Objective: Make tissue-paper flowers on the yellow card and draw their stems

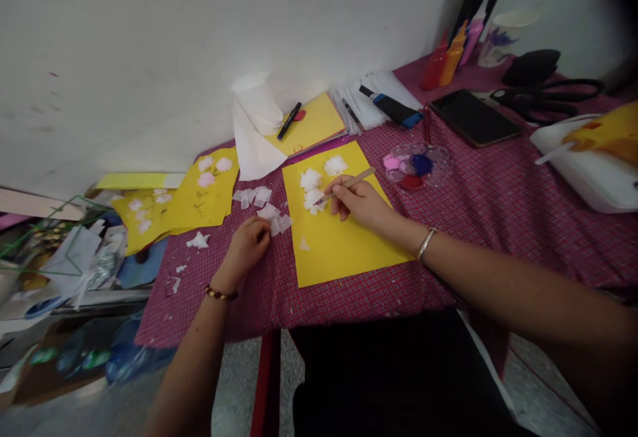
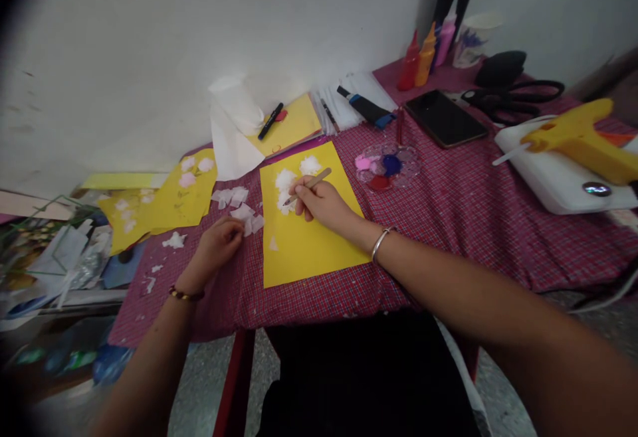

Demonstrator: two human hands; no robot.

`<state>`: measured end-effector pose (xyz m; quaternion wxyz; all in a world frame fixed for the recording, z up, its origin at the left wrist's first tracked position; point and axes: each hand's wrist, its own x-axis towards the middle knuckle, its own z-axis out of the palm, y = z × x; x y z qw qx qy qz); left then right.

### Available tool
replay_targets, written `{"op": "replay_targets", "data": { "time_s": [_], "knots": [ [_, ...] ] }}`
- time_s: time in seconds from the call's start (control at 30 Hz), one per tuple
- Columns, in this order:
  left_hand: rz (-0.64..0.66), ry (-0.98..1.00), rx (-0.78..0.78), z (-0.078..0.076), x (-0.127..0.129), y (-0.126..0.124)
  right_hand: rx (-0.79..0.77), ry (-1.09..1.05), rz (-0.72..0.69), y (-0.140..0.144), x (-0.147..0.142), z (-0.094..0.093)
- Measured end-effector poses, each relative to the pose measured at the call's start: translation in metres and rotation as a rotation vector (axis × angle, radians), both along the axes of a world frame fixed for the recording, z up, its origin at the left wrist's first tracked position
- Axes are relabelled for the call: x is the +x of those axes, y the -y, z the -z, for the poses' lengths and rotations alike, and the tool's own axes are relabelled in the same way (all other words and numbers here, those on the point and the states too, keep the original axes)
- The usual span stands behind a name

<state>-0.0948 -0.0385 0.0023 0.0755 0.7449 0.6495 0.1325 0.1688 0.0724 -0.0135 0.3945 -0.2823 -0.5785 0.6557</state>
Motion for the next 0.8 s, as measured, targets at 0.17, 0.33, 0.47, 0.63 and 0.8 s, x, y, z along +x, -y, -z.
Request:
{"op": "replay_targets", "data": {
  "time_s": [0.17,0.33,0.47,0.63,0.8],
  "knots": [
    [0.032,0.056,-0.058,-0.007,0.004,0.004,-0.002,0.001,-0.012,0.001,0.000,0.000],
    [-0.056,0.131,-0.050,-0.007,0.011,0.003,0.000,-0.009,-0.009,0.001,0.000,0.001],
    [-0.185,0.293,-0.008,-0.010,0.009,0.004,0.024,-0.009,0.001,-0.001,-0.001,0.002],
    [-0.287,0.577,-0.001,-0.027,0.028,0.002,0.056,-0.075,0.038,0.004,0.000,-0.004],
    [-0.366,1.065,-0.214,-0.040,0.075,-0.021,0.137,-0.211,0.112,0.020,0.005,-0.021]
  ]
}}
